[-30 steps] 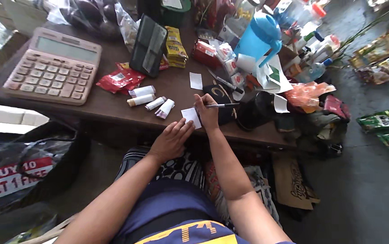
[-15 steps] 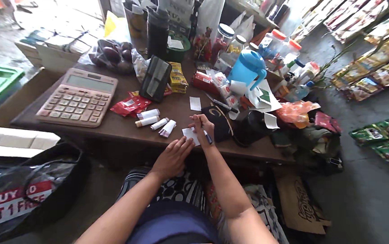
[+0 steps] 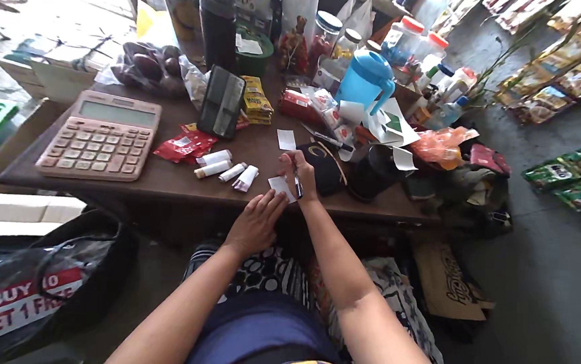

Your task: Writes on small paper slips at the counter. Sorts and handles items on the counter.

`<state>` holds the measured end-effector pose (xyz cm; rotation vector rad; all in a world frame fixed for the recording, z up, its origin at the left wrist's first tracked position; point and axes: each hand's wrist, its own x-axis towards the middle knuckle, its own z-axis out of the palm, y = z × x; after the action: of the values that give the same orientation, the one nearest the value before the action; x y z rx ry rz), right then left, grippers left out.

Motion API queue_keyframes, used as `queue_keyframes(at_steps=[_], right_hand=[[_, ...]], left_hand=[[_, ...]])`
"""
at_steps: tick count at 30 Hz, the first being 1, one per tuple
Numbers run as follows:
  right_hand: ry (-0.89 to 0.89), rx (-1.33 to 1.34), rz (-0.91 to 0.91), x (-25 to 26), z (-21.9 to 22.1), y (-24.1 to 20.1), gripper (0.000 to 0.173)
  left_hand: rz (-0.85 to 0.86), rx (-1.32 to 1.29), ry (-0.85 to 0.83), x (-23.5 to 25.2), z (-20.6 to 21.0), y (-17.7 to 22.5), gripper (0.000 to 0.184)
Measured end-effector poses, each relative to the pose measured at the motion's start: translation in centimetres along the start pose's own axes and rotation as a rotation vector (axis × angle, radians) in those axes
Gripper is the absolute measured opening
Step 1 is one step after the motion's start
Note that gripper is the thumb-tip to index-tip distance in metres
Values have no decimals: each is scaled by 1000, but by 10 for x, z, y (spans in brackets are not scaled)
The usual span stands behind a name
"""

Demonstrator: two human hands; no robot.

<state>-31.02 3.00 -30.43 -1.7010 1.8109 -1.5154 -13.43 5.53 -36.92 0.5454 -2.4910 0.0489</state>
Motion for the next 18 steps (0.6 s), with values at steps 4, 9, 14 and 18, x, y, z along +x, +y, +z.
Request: queue_keyframes(at_steps=[4,9,14,18], right_hand=[[76,-12,-90,-5,-2,-3,32],[100,-201,-159,-7,1,-2,39],[64,-281,-107,-5,1,-1,31],[48,-295,-29,-3,1,-2,28]], left_hand=[[-8,-5,29,1,0,1,60],[-15,3,8,1,-5,3,65],[-14,-16,-13,0,-3,1,69],[-36,-92,-48,0,-5,0,74]])
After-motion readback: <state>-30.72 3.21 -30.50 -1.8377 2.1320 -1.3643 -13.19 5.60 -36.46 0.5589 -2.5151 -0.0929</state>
